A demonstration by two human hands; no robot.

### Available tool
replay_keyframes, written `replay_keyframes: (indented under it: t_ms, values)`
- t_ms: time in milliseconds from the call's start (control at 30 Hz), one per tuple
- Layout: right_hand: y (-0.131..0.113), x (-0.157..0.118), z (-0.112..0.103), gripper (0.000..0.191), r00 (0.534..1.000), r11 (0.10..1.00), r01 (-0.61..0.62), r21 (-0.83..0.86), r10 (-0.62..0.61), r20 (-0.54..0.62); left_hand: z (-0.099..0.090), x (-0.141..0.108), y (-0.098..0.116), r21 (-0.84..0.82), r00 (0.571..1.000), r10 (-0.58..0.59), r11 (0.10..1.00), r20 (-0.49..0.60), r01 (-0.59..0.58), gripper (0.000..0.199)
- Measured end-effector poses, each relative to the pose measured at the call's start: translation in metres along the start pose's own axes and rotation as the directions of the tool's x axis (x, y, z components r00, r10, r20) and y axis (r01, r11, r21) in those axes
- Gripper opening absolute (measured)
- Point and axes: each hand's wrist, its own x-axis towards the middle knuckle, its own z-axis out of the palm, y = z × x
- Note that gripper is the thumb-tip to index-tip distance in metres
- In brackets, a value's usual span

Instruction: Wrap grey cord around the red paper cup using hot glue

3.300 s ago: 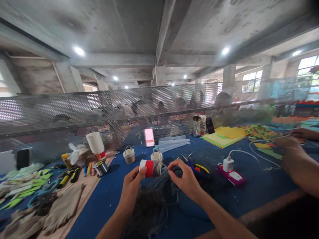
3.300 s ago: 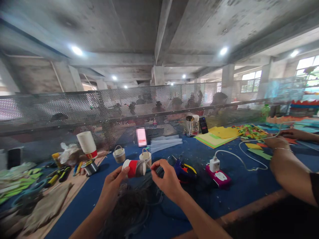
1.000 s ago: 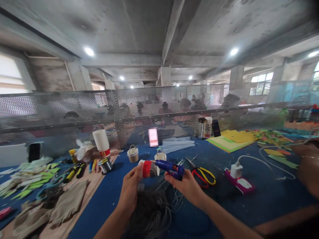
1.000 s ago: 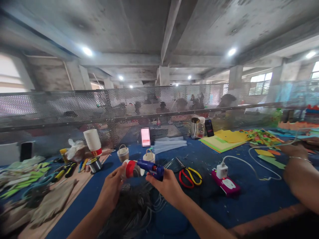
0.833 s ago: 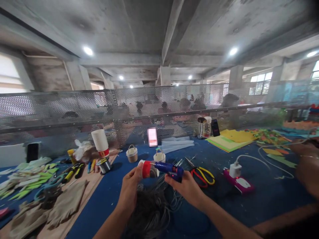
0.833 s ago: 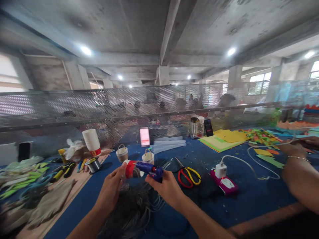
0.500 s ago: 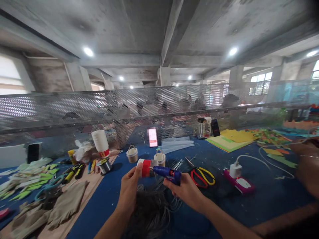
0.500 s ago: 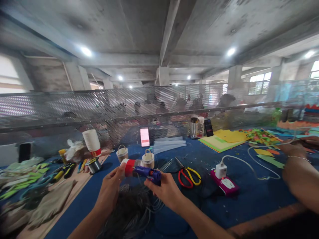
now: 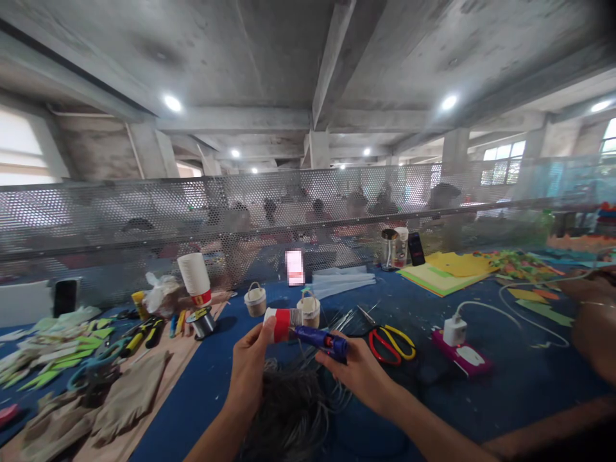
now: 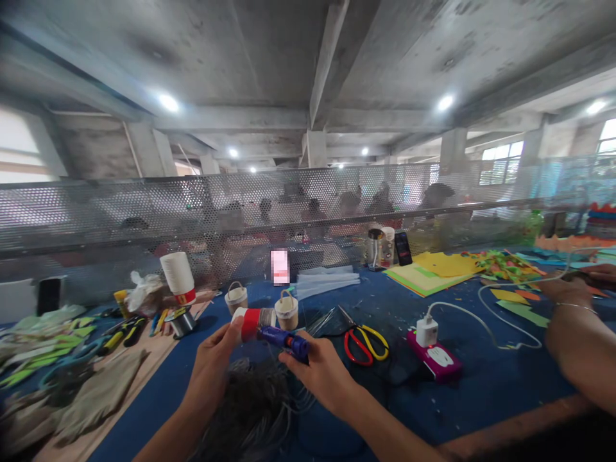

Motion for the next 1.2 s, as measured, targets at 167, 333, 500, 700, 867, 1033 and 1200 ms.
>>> replay_keyframes:
  t_ms: [167, 333, 500, 700, 867, 1033, 1200]
  values:
    - [-0.0034, 0.001, -0.0039, 0.027, 1.0, 0.998, 0.021, -0.055, -0.022, -0.016, 0.0006, 0.0007, -0.0037, -0.136, 0.998, -0.038, 0.99, 0.049, 0.045, 0.041]
    - [-0.004, 0.0016, -0.0038, 0.025, 0.999, 0.997, 0.034, -0.069, -0.036, -0.026, 0.0033, -0.001, 0.0, -0.138, 0.997, -0.06, 0.988, 0.04, 0.065, 0.045]
    - [-0.0054, 0.0015, -0.0043, 0.025, 0.998, 0.994, 0.048, -0.096, -0.051, -0.027, 0.0044, -0.0007, 0.0006, -0.159, 0.997, -0.068, 0.985, 0.033, 0.072, 0.044]
    - [-0.0043, 0.001, -0.0047, 0.025, 0.998, 0.993, 0.05, -0.103, -0.054, -0.038, 0.0016, 0.0019, -0.0041, -0.147, 0.998, -0.051, 0.988, 0.02, 0.054, 0.039]
    - [-0.0025, 0.0013, -0.0033, 0.027, 0.998, 0.993, 0.05, -0.107, -0.055, -0.04, 0.0034, 0.0002, -0.0015, -0.118, 0.999, -0.042, 0.992, 0.014, 0.044, 0.041]
    - [-0.0058, 0.0022, -0.0055, 0.025, 0.997, 0.987, 0.069, -0.142, -0.075, -0.036, 0.0034, -0.0007, 0.0011, -0.067, 1.0, -0.024, 0.997, -0.007, 0.023, 0.032]
    - [-0.0043, 0.0026, -0.0059, 0.025, 0.996, 0.985, 0.073, -0.157, -0.08, -0.042, 0.0013, -0.0008, 0.0021, 0.0, 1.0, 0.0, 1.0, 0.019, 0.0, 0.03]
